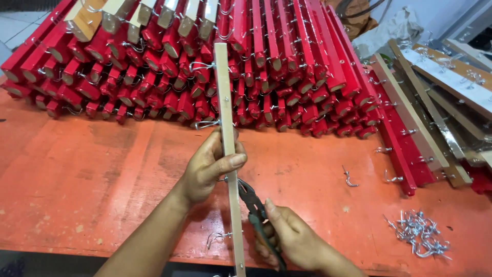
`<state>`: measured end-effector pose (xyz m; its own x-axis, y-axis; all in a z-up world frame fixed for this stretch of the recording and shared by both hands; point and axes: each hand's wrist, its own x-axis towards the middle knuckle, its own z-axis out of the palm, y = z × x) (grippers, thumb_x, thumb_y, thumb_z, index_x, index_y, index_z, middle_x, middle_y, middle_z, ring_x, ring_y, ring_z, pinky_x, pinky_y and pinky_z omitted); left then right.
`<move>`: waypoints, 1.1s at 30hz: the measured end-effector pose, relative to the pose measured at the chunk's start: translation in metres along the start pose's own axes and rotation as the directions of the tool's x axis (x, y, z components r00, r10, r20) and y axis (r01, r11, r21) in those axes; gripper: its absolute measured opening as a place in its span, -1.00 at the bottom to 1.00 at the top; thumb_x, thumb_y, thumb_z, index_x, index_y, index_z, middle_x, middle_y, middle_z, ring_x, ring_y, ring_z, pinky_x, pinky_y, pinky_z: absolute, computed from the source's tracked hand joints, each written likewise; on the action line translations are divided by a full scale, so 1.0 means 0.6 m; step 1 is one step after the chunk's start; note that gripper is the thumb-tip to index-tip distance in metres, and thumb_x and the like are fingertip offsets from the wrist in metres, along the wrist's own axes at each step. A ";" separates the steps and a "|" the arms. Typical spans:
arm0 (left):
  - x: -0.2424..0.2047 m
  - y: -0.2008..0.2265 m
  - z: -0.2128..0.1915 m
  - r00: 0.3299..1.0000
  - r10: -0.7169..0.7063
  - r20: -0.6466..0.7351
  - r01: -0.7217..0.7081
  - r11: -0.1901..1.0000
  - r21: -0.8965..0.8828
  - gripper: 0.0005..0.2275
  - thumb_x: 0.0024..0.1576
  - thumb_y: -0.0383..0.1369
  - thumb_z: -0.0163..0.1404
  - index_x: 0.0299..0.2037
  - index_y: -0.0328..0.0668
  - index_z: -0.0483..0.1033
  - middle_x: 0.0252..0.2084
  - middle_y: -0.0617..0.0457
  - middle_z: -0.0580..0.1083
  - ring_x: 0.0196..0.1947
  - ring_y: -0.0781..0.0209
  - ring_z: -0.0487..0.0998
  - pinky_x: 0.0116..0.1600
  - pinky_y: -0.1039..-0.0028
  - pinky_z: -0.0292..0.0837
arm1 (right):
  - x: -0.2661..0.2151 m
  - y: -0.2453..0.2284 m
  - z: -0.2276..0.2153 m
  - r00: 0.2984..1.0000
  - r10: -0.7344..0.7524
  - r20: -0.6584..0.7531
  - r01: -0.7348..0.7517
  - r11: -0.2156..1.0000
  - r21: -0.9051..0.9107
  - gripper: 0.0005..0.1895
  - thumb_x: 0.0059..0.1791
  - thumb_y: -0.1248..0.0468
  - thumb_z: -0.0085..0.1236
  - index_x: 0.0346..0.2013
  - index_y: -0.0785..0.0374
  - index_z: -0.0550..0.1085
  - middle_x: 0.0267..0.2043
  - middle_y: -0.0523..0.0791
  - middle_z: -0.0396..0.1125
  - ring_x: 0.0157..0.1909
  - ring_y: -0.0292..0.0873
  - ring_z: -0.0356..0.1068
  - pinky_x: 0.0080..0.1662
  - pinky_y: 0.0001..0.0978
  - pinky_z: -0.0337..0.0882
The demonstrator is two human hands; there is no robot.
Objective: Assembling wooden coat hangers by inserting metal hooks into pre-drilled holes and securing them with pliers.
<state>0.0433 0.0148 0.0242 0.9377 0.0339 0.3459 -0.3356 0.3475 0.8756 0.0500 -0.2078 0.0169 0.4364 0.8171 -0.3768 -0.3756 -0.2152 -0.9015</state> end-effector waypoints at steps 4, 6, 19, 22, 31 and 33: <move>0.003 -0.001 0.001 0.999 0.029 0.044 -0.030 0.999 0.027 -0.77 0.16 -0.27 -0.03 -0.17 -0.14 0.17 -0.45 0.11 0.25 -0.43 0.30 0.21 -0.29 0.48 0.13 | -0.004 -0.001 -0.005 0.998 -0.062 0.023 0.062 0.998 0.003 -0.39 0.16 -0.08 -0.43 -0.51 0.35 0.26 -0.67 0.03 0.20 -0.69 -0.10 0.21 -0.60 -0.36 0.23; 0.001 -0.005 0.004 0.997 -0.069 -0.045 0.068 0.997 -0.028 -0.80 0.19 -0.26 -0.09 -0.19 -0.22 0.23 -0.42 -0.01 0.31 -0.39 0.22 0.30 -0.28 0.44 0.23 | -0.010 0.000 -0.010 1.000 0.015 -0.006 -0.016 0.998 -0.069 -0.48 0.06 -0.04 -0.15 -0.34 0.45 0.36 -0.48 0.14 0.44 -0.55 0.02 0.48 -0.47 -0.26 0.53; 0.018 0.055 0.096 0.903 -0.235 -0.358 0.109 0.934 -0.339 -0.85 0.25 -0.31 -0.18 -0.19 -0.21 0.35 -0.41 -0.13 0.43 -0.45 0.06 0.45 -0.26 0.30 0.45 | 0.009 0.005 -0.050 0.864 -0.455 -0.217 0.324 0.831 -0.452 -0.41 -0.23 0.48 0.30 0.10 0.21 0.48 -0.48 -0.17 0.35 -0.46 -0.32 0.26 -0.33 -0.51 0.31; 0.024 0.061 0.124 0.791 -0.318 -0.523 0.097 0.909 -0.406 -0.83 0.24 -0.29 -0.08 -0.15 -0.24 0.40 -0.43 -0.12 0.46 -0.44 0.06 0.53 -0.29 0.34 0.49 | 0.023 0.015 -0.053 0.761 -0.582 -0.287 0.453 0.793 -0.407 -0.29 -0.45 0.35 0.64 -0.06 0.29 0.49 -0.29 -0.20 0.41 -0.27 -0.32 0.39 -0.21 -0.40 0.52; 0.001 0.029 0.134 0.872 -0.246 -0.424 0.051 0.906 -0.420 -0.86 0.30 -0.29 -0.05 -0.32 0.02 0.34 -0.47 0.24 0.22 -0.41 0.38 0.30 -0.24 0.47 0.36 | 0.009 -0.009 -0.067 0.613 -0.762 -0.207 0.785 0.618 0.050 0.04 -0.48 0.33 0.61 0.20 0.49 0.27 -0.46 0.08 0.45 -0.45 -0.06 0.51 -0.38 -0.27 0.55; -0.006 0.020 0.144 0.839 -0.267 -0.475 0.058 0.910 -0.410 -0.86 0.24 -0.30 -0.01 -0.23 -0.21 0.40 -0.39 -0.01 0.50 -0.38 0.16 0.54 -0.26 0.31 0.57 | 0.010 -0.021 -0.080 0.628 -0.759 -0.171 0.777 0.623 0.092 -0.01 -0.36 0.17 0.58 0.23 0.38 0.26 -0.46 -0.01 0.43 -0.45 -0.14 0.46 -0.39 -0.35 0.48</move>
<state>0.0282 -0.0620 0.0624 0.9189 0.3806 -0.1040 -0.2141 0.7024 0.6788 0.0968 -0.2258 0.0154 0.6990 0.5854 0.4108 0.0302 0.5498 -0.8348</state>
